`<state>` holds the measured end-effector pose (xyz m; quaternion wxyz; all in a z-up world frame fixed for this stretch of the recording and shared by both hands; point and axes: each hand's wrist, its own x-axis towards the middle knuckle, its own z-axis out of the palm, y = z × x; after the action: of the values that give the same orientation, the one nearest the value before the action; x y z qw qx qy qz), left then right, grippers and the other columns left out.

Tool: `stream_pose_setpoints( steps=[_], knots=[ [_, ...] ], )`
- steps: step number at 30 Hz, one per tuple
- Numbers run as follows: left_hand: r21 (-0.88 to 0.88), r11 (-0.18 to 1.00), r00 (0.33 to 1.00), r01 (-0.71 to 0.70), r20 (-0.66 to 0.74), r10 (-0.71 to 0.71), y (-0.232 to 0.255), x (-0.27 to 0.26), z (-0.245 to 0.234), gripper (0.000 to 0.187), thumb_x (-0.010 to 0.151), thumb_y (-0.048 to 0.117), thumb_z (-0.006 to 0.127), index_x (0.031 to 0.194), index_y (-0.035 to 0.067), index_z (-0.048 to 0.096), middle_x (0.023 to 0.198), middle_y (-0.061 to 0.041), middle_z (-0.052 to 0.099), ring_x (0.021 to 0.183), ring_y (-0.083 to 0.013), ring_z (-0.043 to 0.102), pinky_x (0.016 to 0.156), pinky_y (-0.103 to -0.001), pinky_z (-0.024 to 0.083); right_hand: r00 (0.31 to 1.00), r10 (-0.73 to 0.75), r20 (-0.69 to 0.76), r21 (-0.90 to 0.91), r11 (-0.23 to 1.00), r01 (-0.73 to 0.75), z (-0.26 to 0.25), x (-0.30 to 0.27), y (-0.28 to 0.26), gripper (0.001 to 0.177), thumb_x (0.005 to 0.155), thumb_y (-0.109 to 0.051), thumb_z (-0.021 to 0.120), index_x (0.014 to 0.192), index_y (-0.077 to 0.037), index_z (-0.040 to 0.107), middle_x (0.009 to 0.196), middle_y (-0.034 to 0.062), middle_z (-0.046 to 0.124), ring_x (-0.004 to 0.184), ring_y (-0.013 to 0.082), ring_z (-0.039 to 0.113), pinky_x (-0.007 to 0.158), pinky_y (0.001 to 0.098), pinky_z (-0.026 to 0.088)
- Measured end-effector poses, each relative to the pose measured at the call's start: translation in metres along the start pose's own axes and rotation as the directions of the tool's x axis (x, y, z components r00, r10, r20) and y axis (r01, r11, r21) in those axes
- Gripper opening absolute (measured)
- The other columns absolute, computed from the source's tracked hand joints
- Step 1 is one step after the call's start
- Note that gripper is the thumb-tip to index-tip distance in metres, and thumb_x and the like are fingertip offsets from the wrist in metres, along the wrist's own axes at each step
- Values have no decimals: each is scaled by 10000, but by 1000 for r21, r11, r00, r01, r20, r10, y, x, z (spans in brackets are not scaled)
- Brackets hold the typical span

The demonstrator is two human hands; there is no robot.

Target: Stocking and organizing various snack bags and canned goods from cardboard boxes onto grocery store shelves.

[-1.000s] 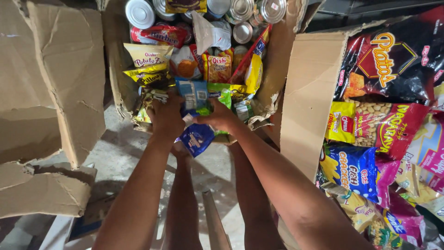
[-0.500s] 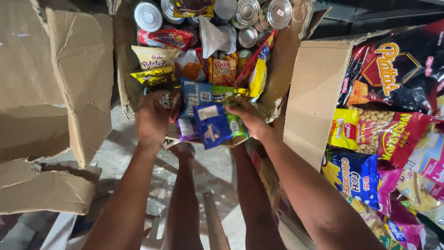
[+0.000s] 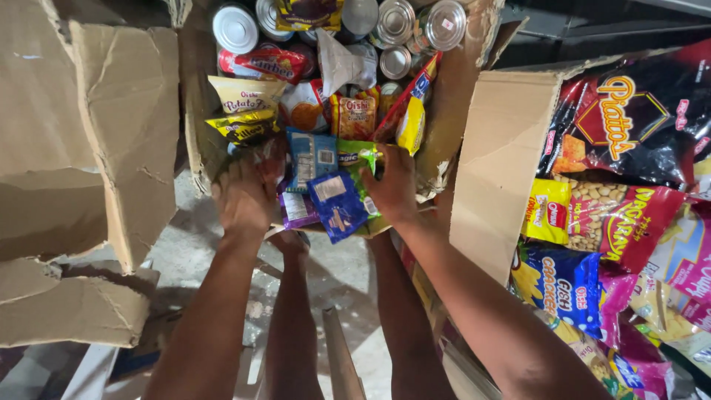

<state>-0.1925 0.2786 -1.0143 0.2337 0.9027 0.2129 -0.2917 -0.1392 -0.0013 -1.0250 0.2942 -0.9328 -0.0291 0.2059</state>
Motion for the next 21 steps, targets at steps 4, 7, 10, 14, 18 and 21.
stream_pose_setpoints(
  steps=[4,7,10,14,18,21],
  knots=[
    [-159,968,935,-196,-327,136,-12,-2,24,333,966,242,718,1258,89,666,1165,-202,675,1034,-405,662,899,-461,538,999,37,27,322,946,-44,9,-14,-48,482,892,-322,757,1267,-56,610,1212,133,680,1115,267,667,947,390,559],
    [-488,849,955,-203,-289,63,55,-38,-47,234,939,173,697,1151,90,752,966,-180,695,814,-383,676,720,-457,523,954,115,275,633,726,-270,25,-22,-80,626,854,-361,761,1347,-68,510,1241,50,632,1076,171,655,875,337,569],
    [-469,812,912,-347,-371,175,48,-58,-5,292,867,85,693,1151,18,692,1038,-199,686,916,-407,673,757,-454,530,906,191,376,665,625,-408,50,-36,-73,582,888,-374,811,1244,5,550,1103,53,613,956,157,602,781,346,520],
    [-514,741,895,-432,-345,283,45,-69,7,213,861,51,676,1072,30,663,979,-165,691,904,-361,682,811,-420,540,917,228,328,747,532,-400,33,-30,-82,522,903,-437,802,1120,17,663,972,26,684,864,124,609,752,317,513],
    [-576,717,868,-393,-491,81,40,-60,9,348,941,153,718,1242,3,628,1101,-171,678,1017,-314,667,921,-403,519,836,296,463,696,462,-549,20,-27,-41,515,864,-464,808,1116,-30,695,862,-13,619,739,122,516,673,317,448],
    [-810,555,958,-186,-276,-81,37,-57,13,447,977,323,715,1269,10,588,1093,-138,664,986,-230,637,881,-358,510,736,266,623,573,485,-661,0,-35,-39,491,871,-460,806,1084,-36,682,851,3,615,737,136,549,683,323,493]
  ],
)
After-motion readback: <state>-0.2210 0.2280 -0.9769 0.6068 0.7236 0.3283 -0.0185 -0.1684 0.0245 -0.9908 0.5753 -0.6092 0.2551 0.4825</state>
